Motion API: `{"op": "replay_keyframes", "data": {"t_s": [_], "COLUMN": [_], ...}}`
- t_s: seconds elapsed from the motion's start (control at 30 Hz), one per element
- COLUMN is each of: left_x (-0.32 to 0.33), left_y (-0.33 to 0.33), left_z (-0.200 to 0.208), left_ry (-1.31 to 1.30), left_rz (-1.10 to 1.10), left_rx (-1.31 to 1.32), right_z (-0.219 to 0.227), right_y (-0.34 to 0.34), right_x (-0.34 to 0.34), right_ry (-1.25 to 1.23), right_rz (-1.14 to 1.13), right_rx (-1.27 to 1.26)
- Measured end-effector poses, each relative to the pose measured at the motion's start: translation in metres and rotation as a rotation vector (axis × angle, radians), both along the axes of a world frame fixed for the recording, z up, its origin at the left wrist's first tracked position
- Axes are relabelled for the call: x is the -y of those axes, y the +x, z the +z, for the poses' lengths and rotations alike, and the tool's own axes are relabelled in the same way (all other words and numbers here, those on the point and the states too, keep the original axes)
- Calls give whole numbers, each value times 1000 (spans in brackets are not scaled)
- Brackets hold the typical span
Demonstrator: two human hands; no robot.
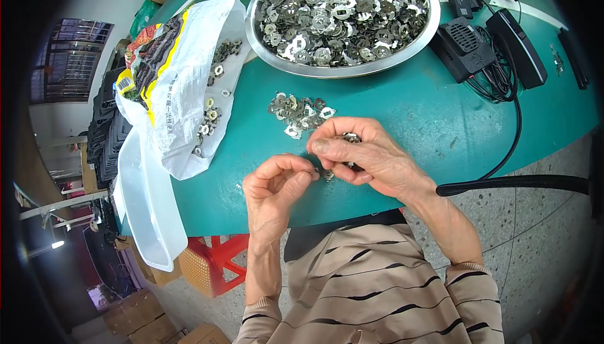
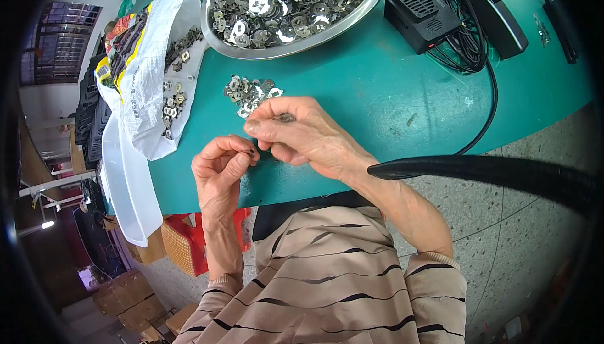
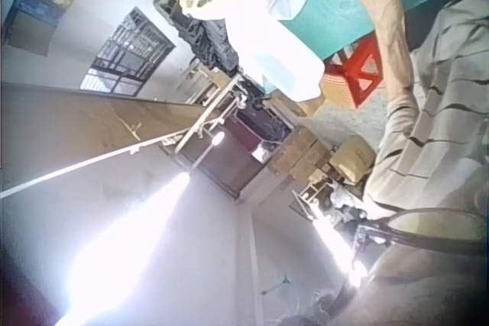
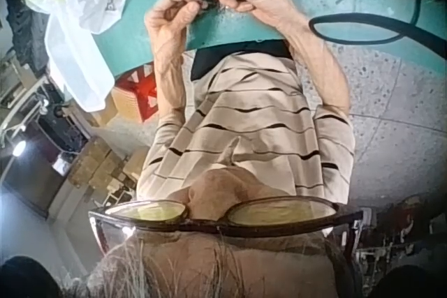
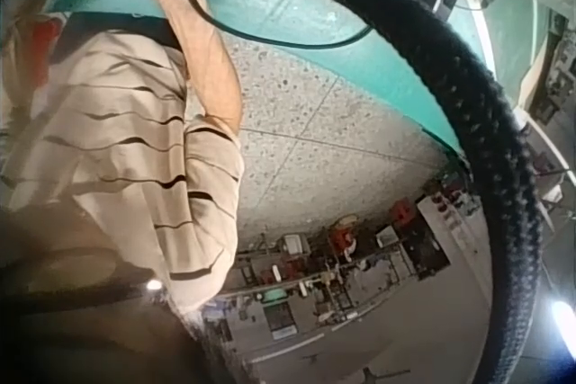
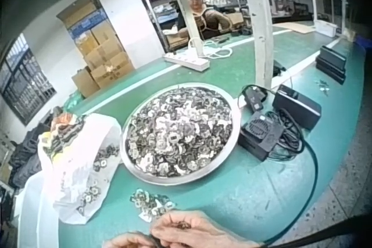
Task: The person assembles small mechanical or electronic components by hand at a workstation, taking parts from a tray and a bag.
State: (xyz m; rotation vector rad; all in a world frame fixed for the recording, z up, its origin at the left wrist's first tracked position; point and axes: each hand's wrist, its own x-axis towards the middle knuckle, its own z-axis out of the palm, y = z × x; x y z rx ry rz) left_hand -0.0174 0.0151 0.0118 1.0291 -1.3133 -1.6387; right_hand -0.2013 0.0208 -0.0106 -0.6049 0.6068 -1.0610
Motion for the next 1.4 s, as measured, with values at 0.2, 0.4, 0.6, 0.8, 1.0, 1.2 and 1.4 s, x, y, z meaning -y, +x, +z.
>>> {"op": "replay_keyframes", "data": {"t_s": [0.2, 0.4, 0.6, 0.8, 1.0, 1.2, 1.4], "left_x": [-1, 0, 2, 2, 1, 3, 3], "left_y": [-4, -12, -15, -24, -28, -28, -24], "left_z": [5, 15, 7, 14, 15, 11, 15], "left_ry": [-138, -175, -369, -670, -719, -733, -684], "left_rz": [39, 94, 95, 82, 98, 78, 151], "left_rx": [184, 128, 250, 509, 571, 531, 511], "right_z": [8, 4, 1, 2, 1, 5, 1], "right_y": [0, 1, 3, 2, 1, -1, -2], "right_x": [-3, -3, -3, -2, -2, -2, 1], "right_ry": [-39, -3, -2, 7, 3, -21, 106], "right_rz": [14, 13, 0, 14, 34, 41, -16], "right_rx": [-172, -187, -117, -18, -13, 64, 97]}}
